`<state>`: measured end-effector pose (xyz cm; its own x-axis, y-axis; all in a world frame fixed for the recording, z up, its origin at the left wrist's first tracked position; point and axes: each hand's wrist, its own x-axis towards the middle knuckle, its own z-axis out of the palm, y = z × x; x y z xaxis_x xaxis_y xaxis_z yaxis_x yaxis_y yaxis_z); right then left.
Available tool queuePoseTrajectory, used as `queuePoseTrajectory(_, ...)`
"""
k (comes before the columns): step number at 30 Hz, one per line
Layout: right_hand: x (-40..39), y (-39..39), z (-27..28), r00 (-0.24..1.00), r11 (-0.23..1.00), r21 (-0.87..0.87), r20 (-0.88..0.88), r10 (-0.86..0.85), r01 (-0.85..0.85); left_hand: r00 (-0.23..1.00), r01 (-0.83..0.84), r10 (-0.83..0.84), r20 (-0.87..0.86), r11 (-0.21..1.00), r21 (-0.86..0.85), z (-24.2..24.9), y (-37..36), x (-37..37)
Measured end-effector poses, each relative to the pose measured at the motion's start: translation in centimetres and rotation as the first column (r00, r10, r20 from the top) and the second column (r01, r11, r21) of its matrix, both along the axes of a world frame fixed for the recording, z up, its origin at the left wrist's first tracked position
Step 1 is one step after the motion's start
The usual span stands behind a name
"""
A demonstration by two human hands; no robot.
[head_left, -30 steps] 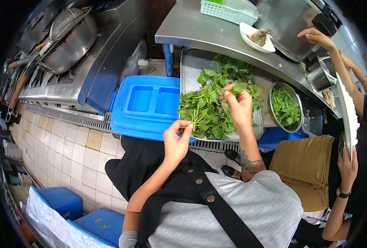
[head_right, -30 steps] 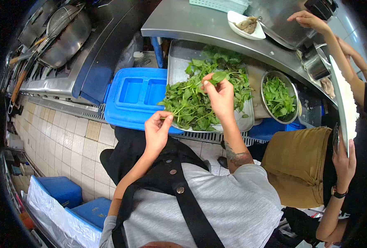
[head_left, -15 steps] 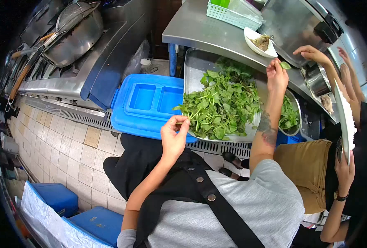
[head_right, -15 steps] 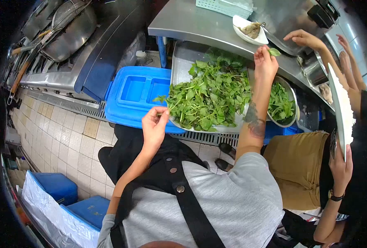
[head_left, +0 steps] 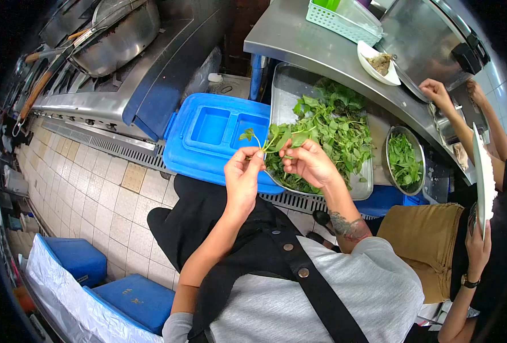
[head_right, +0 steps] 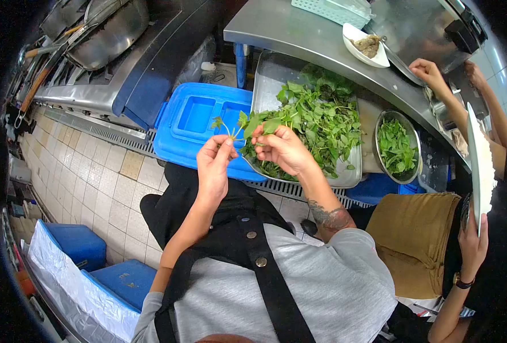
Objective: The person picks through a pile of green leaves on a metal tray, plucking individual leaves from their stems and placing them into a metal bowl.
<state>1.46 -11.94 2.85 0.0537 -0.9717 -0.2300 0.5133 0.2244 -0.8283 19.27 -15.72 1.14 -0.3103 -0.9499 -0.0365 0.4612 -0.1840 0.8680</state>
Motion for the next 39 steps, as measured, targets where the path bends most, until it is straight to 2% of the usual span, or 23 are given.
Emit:
queuePoseTrajectory(3,0.9,0.2,0.0,0.995,0.997,0.024,0.070,0.071,-0.073,0.991,0.047,-0.036,-0.132,0.996,0.081,-0.6,-0.2,0.1)
queuePoseTrajectory(5,1.9,0.5,0.1,0.988,0.996,0.037,0.137,0.075,-0.081,0.999,-0.015,0.015,-0.031,1.000,-0.010,-0.4,0.0,0.2)
queuePoseTrajectory(8,3.1,0.5,-0.2,0.996,0.998,0.048,0.089,0.031,-0.035,0.983,-0.097,0.125,0.137,0.976,-0.193,-0.8,0.6,0.1)
queuePoseTrajectory(12,3.9,0.4,-0.1,1.000,0.999,0.022,-0.006,-0.029,0.029,0.914,-0.145,0.319,0.250,0.834,-0.532,-0.6,0.8,0.3)
queuePoseTrajectory(15,4.5,0.7,0.5,0.997,0.998,-0.002,-0.043,-0.068,0.068,0.972,-0.114,0.178,0.156,0.929,-0.353,-1.2,0.9,0.2)
queuePoseTrajectory(18,4.4,0.5,0.0,0.996,0.995,-0.056,-0.046,-0.079,0.077,0.973,0.071,-0.085,-0.214,0.995,-0.073,-0.7,1.1,-0.1)
queuePoseTrajectory(21,4.1,0.7,-0.2,0.996,0.997,-0.019,0.041,-0.073,0.074,0.968,0.084,-0.092,-0.235,0.995,-0.043,-0.5,1.5,-0.6)
queuePoseTrajectory(24,3.5,1.1,0.0,0.987,0.998,0.016,0.151,-0.054,0.053,0.936,0.200,-0.196,-0.293,0.980,-0.017,0.3,1.5,-0.7)
queuePoseTrajectory(30,2.3,1.5,0.1,0.981,0.998,0.031,0.184,-0.055,0.050,0.930,0.228,-0.239,-0.281,0.971,-0.071,-1.5,1.2,-1.7)
queuePoseTrajectory(31,2.2,1.5,0.1,0.983,0.998,0.030,0.173,-0.059,0.054,0.948,0.186,-0.195,-0.251,0.981,-0.059,-1.4,1.3,-1.9)
queuePoseTrajectory(34,2.4,1.2,-0.3,0.988,0.993,0.036,0.095,-0.119,0.116,0.991,0.059,-0.068,-0.116,0.995,-0.077,-1.1,1.4,-2.3)
queuePoseTrajectory(36,1.3,1.2,-0.3,0.998,0.996,0.061,-0.003,-0.059,0.059,1.000,-0.012,0.016,0.024,0.987,-0.158,-1.7,1.1,-2.3)
queuePoseTrajectory(39,-1.7,1.2,-0.4,0.986,0.998,0.052,-0.163,0.044,-0.036,0.995,-0.046,0.056,0.080,0.992,-0.116,-1.2,1.1,-2.4)
